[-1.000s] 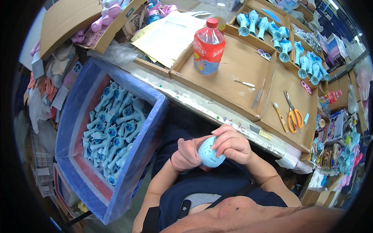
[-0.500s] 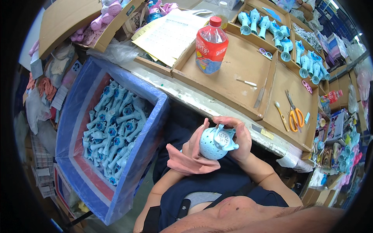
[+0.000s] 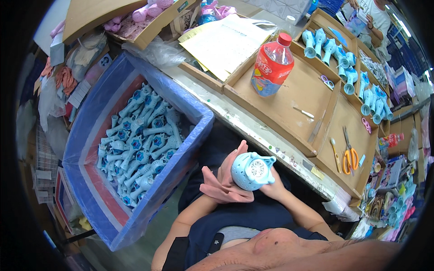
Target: The person picks light-blue plastic toy wands from a bin, wipes them with a pink cloth, and uses a small metal tool to press or adjust parts on the wand head. They repeat this cycle for multiple wands, placing finished items into a cardboard tray.
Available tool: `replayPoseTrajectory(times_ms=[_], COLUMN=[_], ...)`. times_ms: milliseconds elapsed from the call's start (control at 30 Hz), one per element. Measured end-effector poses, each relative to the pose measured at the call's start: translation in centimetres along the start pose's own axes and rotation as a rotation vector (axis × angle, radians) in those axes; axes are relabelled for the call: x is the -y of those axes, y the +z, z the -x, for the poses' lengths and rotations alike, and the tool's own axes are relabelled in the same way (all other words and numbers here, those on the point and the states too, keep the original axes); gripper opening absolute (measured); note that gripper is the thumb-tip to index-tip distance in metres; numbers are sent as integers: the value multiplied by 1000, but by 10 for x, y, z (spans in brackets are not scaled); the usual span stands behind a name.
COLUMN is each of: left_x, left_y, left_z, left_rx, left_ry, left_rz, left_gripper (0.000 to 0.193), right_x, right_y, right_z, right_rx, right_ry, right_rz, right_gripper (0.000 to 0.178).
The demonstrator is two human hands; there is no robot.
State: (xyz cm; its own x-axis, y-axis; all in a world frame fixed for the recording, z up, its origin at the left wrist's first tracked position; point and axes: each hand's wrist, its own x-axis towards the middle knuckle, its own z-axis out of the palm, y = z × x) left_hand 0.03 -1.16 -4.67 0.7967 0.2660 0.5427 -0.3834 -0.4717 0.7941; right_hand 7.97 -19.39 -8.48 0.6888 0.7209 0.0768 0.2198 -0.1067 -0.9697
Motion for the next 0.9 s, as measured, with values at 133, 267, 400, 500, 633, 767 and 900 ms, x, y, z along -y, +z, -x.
replayPoseTrajectory(times_ms=[133, 267, 400, 500, 633, 767, 900], left_x=[-11, -31, -30, -19, -16, -12, 2], left_y=[11, 3, -34, -48, -23, -14, -35], left_z=[-3, -20, -50, -64, -56, -51, -66], left_rx=[-31, -107, -397, -195, -464, -481, -425], left_ry=[-213, -474, -701, -802, -674, -603, -662], left_rz=[156, 1162, 1234, 869, 778, 587, 895], left_gripper=[54, 82, 83, 45, 43, 29, 41], right_x=[-26, -13, 19, 42, 61, 70, 77], right_y=[22, 25, -1, -13, -24, -24, -23], right_z=[1, -5, 0, 7, 8, 5, 7], right_rx=[287, 310, 269, 335, 493, 509, 316], right_ry=[73, 42, 236, 300, 398, 455, 327], right_rz=[152, 302, 637, 758, 681, 684, 478], right_gripper=[61, 57, 43, 41, 48, 51, 48])
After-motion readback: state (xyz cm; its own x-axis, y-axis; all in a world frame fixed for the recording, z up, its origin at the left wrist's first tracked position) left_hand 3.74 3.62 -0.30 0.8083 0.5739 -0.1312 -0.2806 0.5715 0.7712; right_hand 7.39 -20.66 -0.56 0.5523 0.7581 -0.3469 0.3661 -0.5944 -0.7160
